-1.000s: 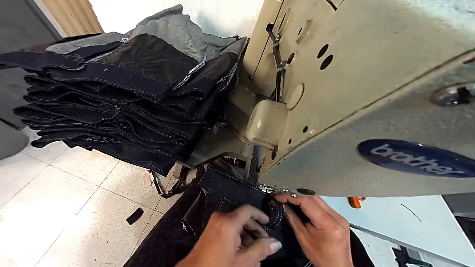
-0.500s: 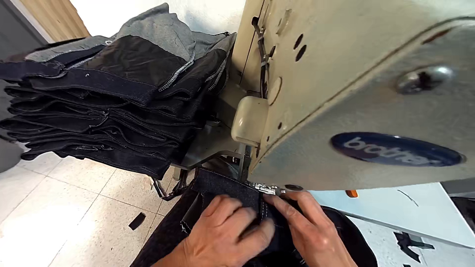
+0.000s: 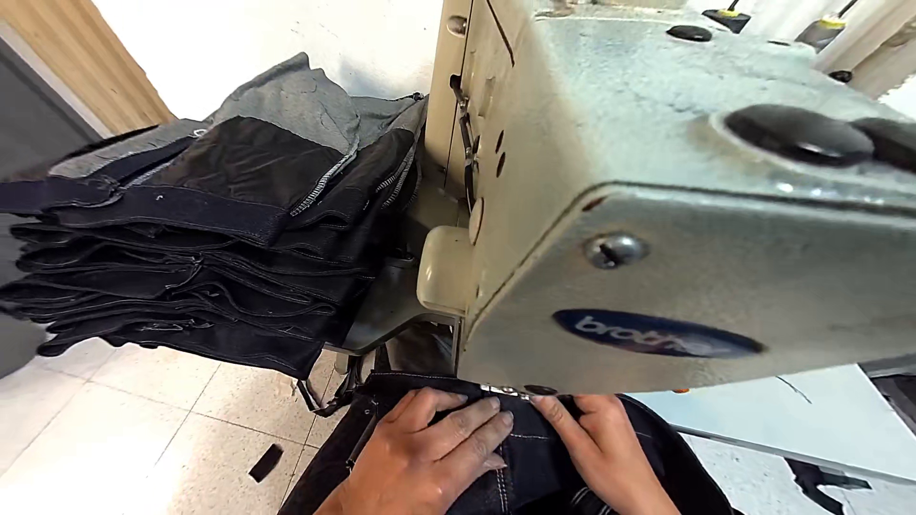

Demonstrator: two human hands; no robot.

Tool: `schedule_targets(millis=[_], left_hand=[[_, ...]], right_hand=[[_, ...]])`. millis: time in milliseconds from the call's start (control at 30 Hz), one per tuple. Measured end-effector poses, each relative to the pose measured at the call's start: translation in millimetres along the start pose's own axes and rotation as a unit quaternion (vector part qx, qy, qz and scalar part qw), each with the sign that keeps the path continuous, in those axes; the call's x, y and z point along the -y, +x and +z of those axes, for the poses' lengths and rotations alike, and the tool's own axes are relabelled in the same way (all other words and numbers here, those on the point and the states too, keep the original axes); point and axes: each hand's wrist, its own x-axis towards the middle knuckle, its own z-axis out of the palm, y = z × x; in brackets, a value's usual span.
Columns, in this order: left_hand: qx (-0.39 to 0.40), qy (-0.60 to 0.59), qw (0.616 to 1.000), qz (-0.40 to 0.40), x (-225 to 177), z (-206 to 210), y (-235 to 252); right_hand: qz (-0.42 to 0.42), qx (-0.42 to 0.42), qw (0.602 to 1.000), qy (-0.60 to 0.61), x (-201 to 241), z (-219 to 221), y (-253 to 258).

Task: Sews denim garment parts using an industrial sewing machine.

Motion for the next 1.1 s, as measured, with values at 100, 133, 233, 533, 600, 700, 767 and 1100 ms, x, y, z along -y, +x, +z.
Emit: schedule_targets(millis=[100, 133, 233, 533, 600, 700, 767, 1100], left_hand=[[0.005, -0.011, 1.0, -0.011, 1, -1, 0], [0.007, -0.015, 1.0, -0.013, 2, -1, 0], [0.007, -0.028, 1.0, -0.006, 4, 0, -1], [0.072, -0.202, 0.977, -0.005, 28, -14, -1], [0.043, -0.291, 0.955, -0.033, 33, -17, -1], [-0.007, -0.305, 0.944, -0.127, 36, -21, 2], [-0.041, -0.246, 0.948, -0.197, 38, -17, 2], [0.11, -0.242, 0.914, -0.305, 33, -16, 14]], right_hand=[[0.005, 0.003, 1.0, 0.006, 1, 0, -1], [0.006, 0.003, 1.0, 0.007, 1, -1, -3], [0.009, 0.001, 1.0, 0.012, 2, 0, -5], [-0.02, 0.039, 0.998, -0.04, 4, -14, -5], [-0.027, 0.035, 0.997, -0.057, 2, -16, -5], [-0.033, 0.026, 0.997, -0.063, -2, -17, -6], [-0.036, 0.022, 0.997, -0.071, -1, -17, -5], [-0.026, 0.02, 0.996, -0.083, 0, -16, -7]])
